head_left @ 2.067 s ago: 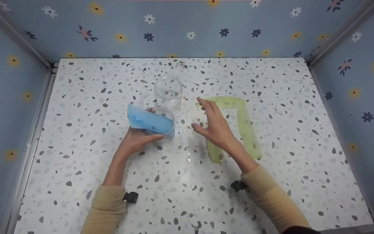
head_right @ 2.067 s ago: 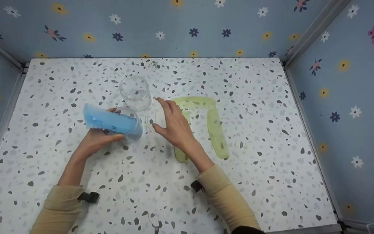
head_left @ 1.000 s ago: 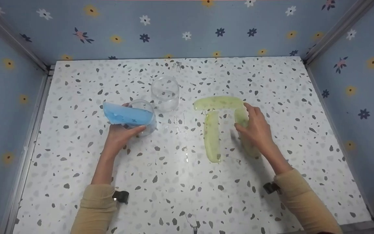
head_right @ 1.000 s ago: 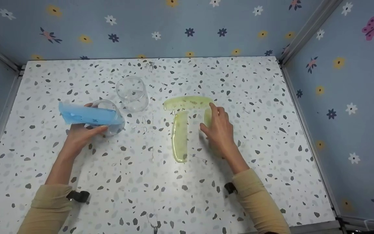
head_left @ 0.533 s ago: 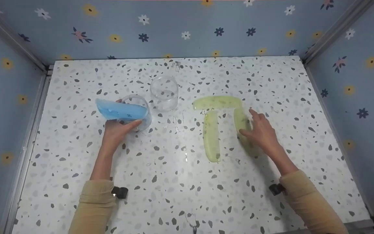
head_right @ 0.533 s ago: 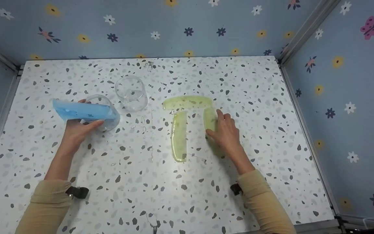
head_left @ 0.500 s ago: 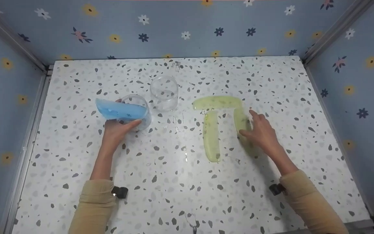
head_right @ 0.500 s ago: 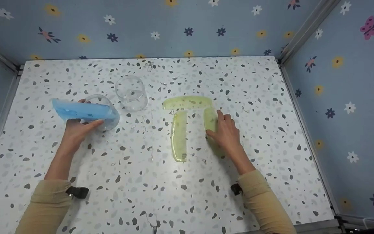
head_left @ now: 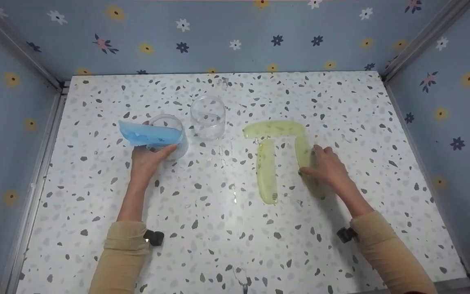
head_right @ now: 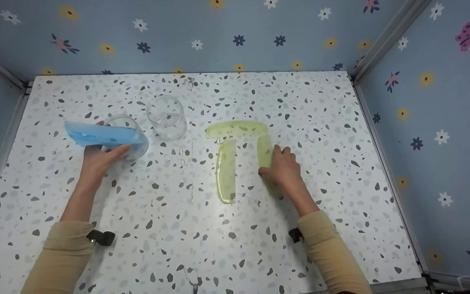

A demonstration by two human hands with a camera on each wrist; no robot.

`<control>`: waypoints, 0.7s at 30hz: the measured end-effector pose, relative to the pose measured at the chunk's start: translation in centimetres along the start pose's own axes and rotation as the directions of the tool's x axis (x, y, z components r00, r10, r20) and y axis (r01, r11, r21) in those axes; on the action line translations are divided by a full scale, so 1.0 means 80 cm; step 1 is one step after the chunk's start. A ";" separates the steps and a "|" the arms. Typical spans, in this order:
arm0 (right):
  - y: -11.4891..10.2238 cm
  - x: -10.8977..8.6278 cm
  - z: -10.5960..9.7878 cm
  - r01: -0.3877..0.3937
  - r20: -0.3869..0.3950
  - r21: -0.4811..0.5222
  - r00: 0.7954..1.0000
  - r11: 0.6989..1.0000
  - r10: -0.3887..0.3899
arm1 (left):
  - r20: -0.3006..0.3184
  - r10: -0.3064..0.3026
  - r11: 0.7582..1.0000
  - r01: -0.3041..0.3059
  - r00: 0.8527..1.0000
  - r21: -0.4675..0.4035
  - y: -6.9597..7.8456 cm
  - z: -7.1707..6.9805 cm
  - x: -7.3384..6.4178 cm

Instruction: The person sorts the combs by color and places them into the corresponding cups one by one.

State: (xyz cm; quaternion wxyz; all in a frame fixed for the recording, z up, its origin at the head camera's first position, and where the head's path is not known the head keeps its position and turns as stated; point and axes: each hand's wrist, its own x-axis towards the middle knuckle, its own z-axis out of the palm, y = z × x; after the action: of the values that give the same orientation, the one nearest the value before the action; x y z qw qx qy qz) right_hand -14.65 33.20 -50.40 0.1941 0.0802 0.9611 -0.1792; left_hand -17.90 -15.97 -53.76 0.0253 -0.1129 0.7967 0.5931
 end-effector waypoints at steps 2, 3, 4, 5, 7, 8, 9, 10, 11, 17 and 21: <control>-0.001 0.000 0.000 0.005 0.007 -0.003 1.000 1.000 -0.005 | 0.002 -0.006 1.000 0.006 1.000 -0.006 0.001 0.000 -0.001; -0.003 0.000 0.000 0.008 0.011 -0.007 1.000 1.000 -0.008 | 0.005 -0.008 1.000 0.008 1.000 -0.005 0.001 0.000 -0.002; -0.003 0.000 0.000 0.009 0.014 -0.009 1.000 1.000 -0.009 | 0.008 -0.013 1.000 0.013 1.000 -0.002 0.002 -0.001 -0.003; -0.004 0.001 0.000 0.011 0.017 -0.012 1.000 1.000 -0.011 | 0.012 -0.019 1.000 0.019 1.000 0.003 0.002 -0.001 -0.003; -0.006 0.002 0.000 0.013 0.021 -0.025 1.000 1.000 -0.012 | 0.017 -0.027 1.000 0.026 0.999 0.009 0.004 -0.002 -0.004; -0.007 0.002 0.000 0.013 0.025 -0.031 1.000 0.999 -0.012 | 0.020 -0.025 1.000 0.025 0.999 0.008 0.004 -0.003 -0.004; -0.008 0.002 0.000 0.012 0.028 -0.036 1.000 0.999 -0.011 | 0.023 -0.024 1.000 0.023 0.999 0.009 0.005 -0.004 -0.005; -0.009 0.002 0.000 0.009 0.032 -0.039 0.999 0.999 -0.008 | 0.025 -0.023 1.000 0.023 0.999 0.004 0.005 -0.004 -0.006; -0.010 0.002 0.000 0.005 0.035 -0.042 0.999 0.999 -0.004 | 0.025 -0.024 1.000 0.024 0.999 0.003 0.005 -0.005 -0.007; -0.010 0.003 0.000 -0.001 0.049 -0.065 0.999 0.998 0.004 | 0.014 -0.035 0.999 0.035 0.999 -0.001 0.004 -0.013 -0.015; -0.010 0.004 -0.001 0.001 0.053 -0.082 0.999 0.997 0.004 | -0.007 0.007 0.999 -0.007 1.000 -0.032 0.004 -0.021 -0.020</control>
State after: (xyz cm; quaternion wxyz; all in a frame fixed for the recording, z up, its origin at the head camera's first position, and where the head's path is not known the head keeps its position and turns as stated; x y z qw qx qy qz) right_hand -15.17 32.53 -50.22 0.2226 0.0682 0.9622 -0.1414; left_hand -16.24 -17.26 -52.68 0.0188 -0.1124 0.7875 0.6057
